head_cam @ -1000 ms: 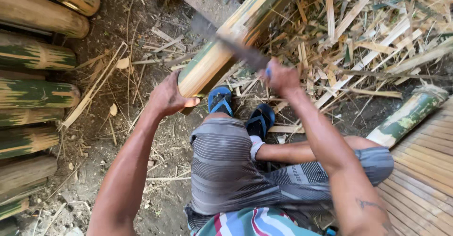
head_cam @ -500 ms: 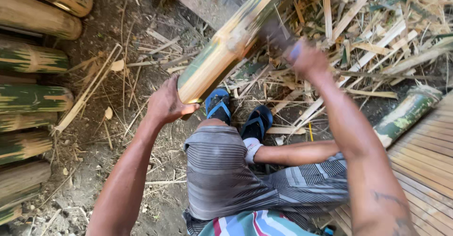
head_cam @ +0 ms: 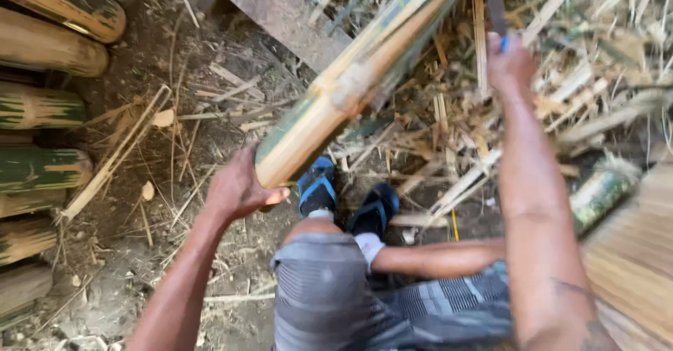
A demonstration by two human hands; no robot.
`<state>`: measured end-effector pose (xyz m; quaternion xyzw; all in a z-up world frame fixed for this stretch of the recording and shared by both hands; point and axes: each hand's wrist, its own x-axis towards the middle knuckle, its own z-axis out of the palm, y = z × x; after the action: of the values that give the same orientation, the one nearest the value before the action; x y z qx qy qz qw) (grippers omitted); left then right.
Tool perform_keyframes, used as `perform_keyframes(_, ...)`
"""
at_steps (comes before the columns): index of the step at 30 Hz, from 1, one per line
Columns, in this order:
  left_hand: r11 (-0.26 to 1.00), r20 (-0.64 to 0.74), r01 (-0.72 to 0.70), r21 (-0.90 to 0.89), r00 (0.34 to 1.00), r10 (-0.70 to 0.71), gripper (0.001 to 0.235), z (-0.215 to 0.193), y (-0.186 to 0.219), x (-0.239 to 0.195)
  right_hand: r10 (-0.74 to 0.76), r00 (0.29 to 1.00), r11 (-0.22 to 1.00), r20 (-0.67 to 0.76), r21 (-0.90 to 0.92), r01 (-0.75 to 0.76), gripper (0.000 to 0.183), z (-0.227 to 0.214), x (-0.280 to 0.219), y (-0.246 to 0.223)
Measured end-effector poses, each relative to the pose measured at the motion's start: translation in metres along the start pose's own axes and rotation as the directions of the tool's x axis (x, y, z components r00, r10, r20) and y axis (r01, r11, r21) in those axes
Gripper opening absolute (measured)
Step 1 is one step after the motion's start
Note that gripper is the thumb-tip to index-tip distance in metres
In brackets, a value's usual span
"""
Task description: The person uses a machete to shave the outer layer off a bamboo pole. They hold the pole with their left hand and repeatedly strike it with the machete in their right hand, rotating the pole to remove the green skin and create a smooth surface.
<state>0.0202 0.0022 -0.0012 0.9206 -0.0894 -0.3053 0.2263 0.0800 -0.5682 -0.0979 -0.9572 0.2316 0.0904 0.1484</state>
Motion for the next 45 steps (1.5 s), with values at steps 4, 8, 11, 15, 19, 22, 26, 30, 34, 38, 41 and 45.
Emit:
perform_keyframes(4,1.0,0.022,0.007,0.027,1.0,-0.007,0.123,0.001,0.002,0.0,-0.093,0.979,0.989,-0.184,-0.133,0.069,0.046,-0.001,0.001,-0.009)
perform_keyframes(8,0.999,0.047,0.052,0.004,0.998,-0.052,0.123,0.0,0.005,-0.004,-0.144,0.957,0.988,0.253,-0.021,0.154,0.042,-0.012,-0.063,-0.053)
perform_keyframes(11,0.995,0.09,0.09,0.032,0.992,-0.093,0.131,-0.001,0.003,0.0,-0.412,0.795,0.793,0.445,-0.255,0.554,0.048,-0.003,-0.084,-0.075)
perform_keyframes(15,1.0,0.035,-0.005,-0.025,0.999,0.006,0.126,-0.005,-0.003,-0.004,-0.374,0.823,0.926,0.427,0.114,0.361,0.028,-0.004,-0.009,-0.031)
perform_keyframes(19,0.995,0.039,0.086,-0.042,0.996,-0.084,0.12,-0.008,0.002,-0.001,0.029,0.977,0.998,-0.21,-0.052,-0.041,0.029,-0.027,0.106,0.044)
perform_keyframes(22,0.999,0.018,0.052,-0.01,0.999,-0.052,0.123,-0.001,0.01,-0.004,0.147,0.939,0.988,-0.31,0.088,-0.125,0.029,-0.012,0.071,0.112)
perform_keyframes(26,0.996,-0.123,-0.042,0.076,0.991,0.051,0.121,0.018,0.009,-0.014,0.069,0.928,0.951,-0.365,0.306,0.049,0.031,0.039,-0.018,0.101)
perform_keyframes(30,0.984,-0.136,-0.055,0.169,0.988,0.078,0.121,0.028,0.012,-0.02,0.032,0.999,0.924,-0.017,0.383,-0.023,0.029,0.064,-0.134,-0.013)
perform_keyframes(34,0.97,-0.149,-0.055,0.238,0.985,0.093,0.123,0.035,0.017,-0.024,-0.121,0.955,0.978,0.27,0.195,0.069,0.033,0.036,-0.206,-0.087)
perform_keyframes(38,0.957,-0.241,-0.119,0.263,0.953,0.185,0.125,0.037,0.011,-0.02,-0.442,0.852,0.642,0.28,0.762,0.082,0.037,0.037,-0.222,-0.093)
perform_keyframes(41,0.972,-0.122,-0.051,0.231,0.989,0.08,0.117,0.035,0.014,-0.023,-0.399,0.859,0.444,0.321,0.887,-0.126,0.035,0.05,-0.215,-0.089)
perform_keyframes(45,0.975,-0.136,-0.06,0.214,0.987,0.091,0.116,0.034,0.016,-0.024,-0.371,0.835,0.562,0.407,0.814,-0.147,0.049,0.065,-0.22,-0.086)
